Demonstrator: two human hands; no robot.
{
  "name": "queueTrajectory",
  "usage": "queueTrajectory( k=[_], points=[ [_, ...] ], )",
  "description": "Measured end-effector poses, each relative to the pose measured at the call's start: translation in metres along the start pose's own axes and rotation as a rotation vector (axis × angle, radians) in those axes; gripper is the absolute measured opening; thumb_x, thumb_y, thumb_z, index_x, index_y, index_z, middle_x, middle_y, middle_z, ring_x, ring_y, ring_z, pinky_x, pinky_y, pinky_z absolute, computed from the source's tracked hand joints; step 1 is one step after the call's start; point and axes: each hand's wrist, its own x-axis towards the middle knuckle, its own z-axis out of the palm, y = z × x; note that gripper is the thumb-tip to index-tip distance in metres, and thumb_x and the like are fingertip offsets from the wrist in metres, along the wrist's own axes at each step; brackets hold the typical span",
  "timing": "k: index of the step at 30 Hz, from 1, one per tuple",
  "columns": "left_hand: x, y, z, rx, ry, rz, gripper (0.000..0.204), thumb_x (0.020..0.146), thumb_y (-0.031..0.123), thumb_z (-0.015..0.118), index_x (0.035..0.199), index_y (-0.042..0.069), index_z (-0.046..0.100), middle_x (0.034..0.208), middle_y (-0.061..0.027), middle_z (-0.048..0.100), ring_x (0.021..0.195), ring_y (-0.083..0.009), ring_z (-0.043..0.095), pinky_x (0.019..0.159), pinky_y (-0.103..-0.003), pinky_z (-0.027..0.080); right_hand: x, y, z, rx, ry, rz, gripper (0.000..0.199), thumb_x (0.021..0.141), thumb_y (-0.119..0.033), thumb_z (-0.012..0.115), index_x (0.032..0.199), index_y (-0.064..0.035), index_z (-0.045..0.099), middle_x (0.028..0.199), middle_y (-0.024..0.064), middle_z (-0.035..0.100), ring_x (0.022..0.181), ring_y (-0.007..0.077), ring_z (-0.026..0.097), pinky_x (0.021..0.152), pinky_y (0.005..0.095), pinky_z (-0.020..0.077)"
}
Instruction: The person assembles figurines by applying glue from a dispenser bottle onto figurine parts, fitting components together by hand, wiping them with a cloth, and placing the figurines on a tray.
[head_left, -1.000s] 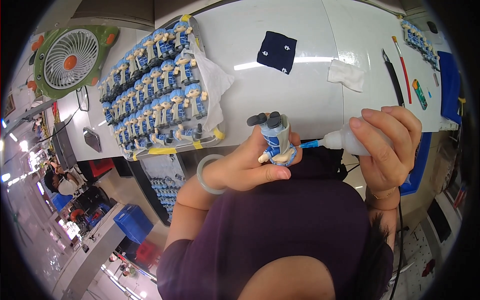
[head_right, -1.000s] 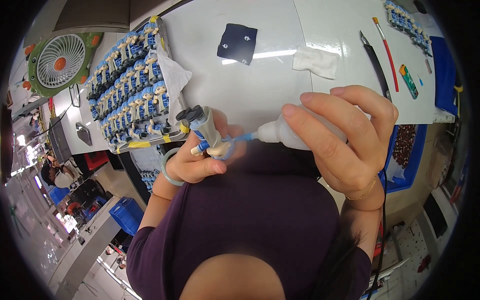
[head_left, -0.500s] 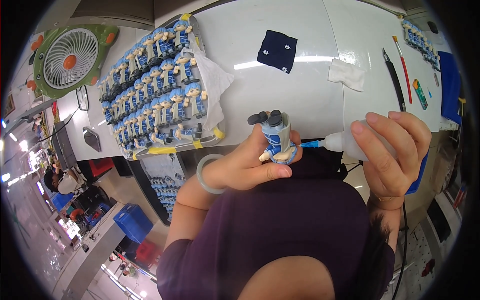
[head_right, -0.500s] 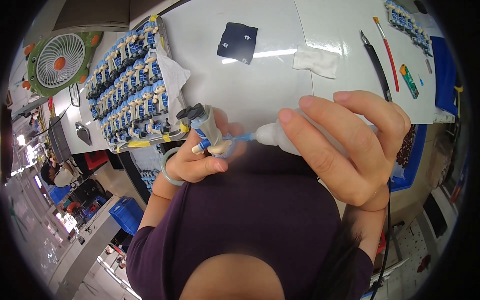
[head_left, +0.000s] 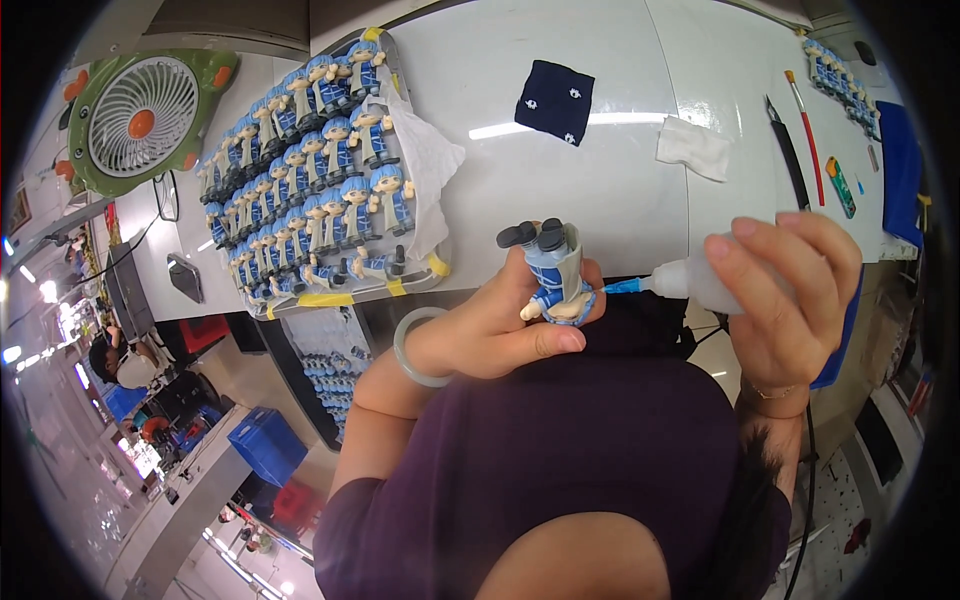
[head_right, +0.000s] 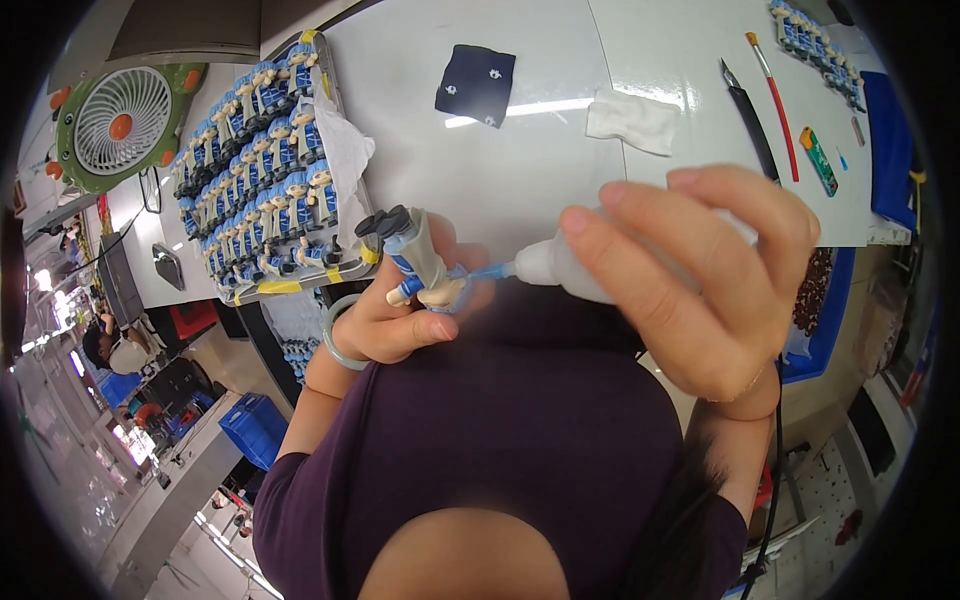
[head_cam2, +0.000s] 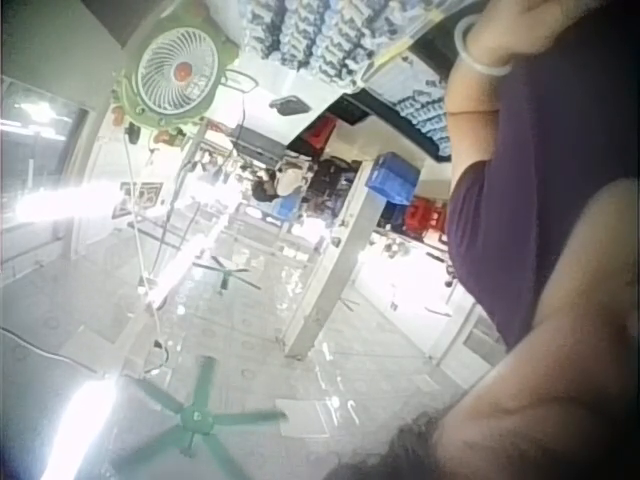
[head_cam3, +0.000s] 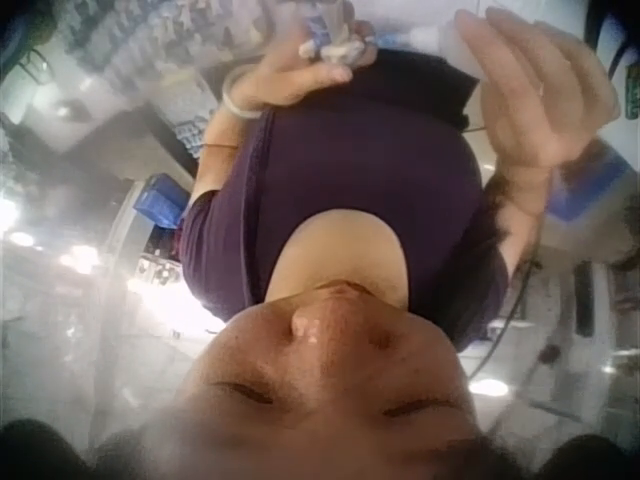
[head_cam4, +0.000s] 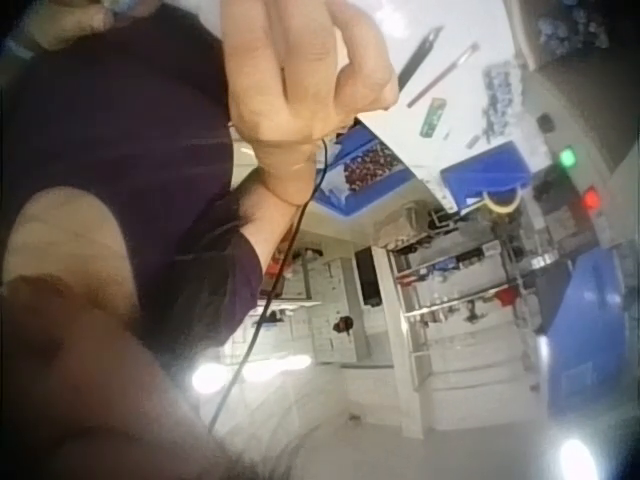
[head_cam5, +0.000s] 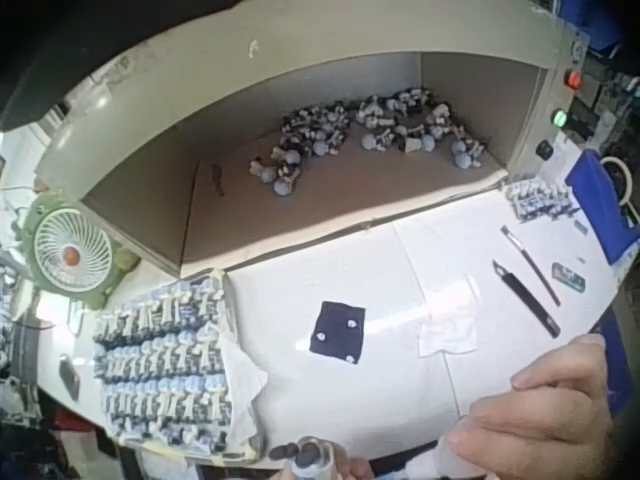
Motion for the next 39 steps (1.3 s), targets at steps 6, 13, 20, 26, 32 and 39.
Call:
queueTrajectory(
  k=[6,13,20,26,32,39],
  points=[
    [0.005,0.002,0.001,-0.061,-0.073,0.055,0.046,0.073,0.023,0.068,0.096,0.009,0.031,0.068,-0.0044,0.042,0.063,-0.0122,0.040,0.056,-0.026,0.031,0.000,0.060,0.046,0.272,0.164,0.382,0.027,0.063,-0.004,0.061,0.089,-0.0081,0.063,0.088,0.0072,0.060,0.084,0.0199,0.055,0.076,0.0284,0.0417],
    [0.006,0.003,-0.006,0.014,-0.276,0.104,0.038,0.083,0.025,0.057,0.099,0.007,0.027,0.077,-0.0036,0.035,0.069,-0.0138,0.036,0.059,-0.025,0.032,0.012,0.109,0.090,0.272,0.090,0.523,0.025,0.070,-0.009,0.065,0.094,-0.0105,0.058,0.087,0.0067,0.062,0.088,0.0183,0.056,0.076,0.0257,0.0422],
    [0.004,0.005,-0.004,-0.057,-0.202,0.054,0.039,0.080,0.026,0.060,0.095,0.008,0.029,0.075,-0.0032,0.036,0.069,-0.0140,0.037,0.057,-0.025,0.031,0.005,0.104,0.090,0.293,0.135,0.633,0.035,0.072,-0.011,0.065,0.104,-0.0068,0.051,0.096,0.0075,0.060,0.089,0.0167,0.055,0.076,0.0272,0.0428],
    [0.006,0.004,-0.007,-0.101,-0.149,0.014,0.040,0.078,0.027,0.062,0.092,0.009,0.030,0.074,-0.0024,0.037,0.070,-0.0148,0.039,0.056,-0.025,0.031,-0.020,0.072,0.069,0.207,0.051,0.488,0.025,0.070,-0.009,0.065,0.093,-0.0040,0.058,0.090,0.0071,0.058,0.081,0.0209,0.055,0.072,0.0281,0.0431],
    [0.007,0.006,-0.003,-0.099,-0.177,0.009,0.039,0.079,0.027,0.062,0.093,0.009,0.030,0.075,-0.0026,0.037,0.071,-0.0149,0.039,0.056,-0.025,0.030,-0.030,0.064,0.083,0.232,-0.037,0.404,0.011,0.070,-0.001,0.062,0.080,-0.0041,0.062,0.077,0.0069,0.056,0.071,0.0200,0.052,0.063,0.0252,0.0429],
    [0.005,0.003,-0.006,-0.033,-0.223,0.017,0.039,0.080,0.028,0.060,0.095,0.007,0.030,0.078,-0.0042,0.039,0.071,-0.0139,0.039,0.059,-0.025,0.032,-0.009,0.013,0.055,0.786,-0.048,0.389,0.014,0.066,0.002,0.062,0.080,-0.0031,0.062,0.074,0.0077,0.055,0.066,0.0217,0.052,0.057,0.0281,0.0426]
  ],
)
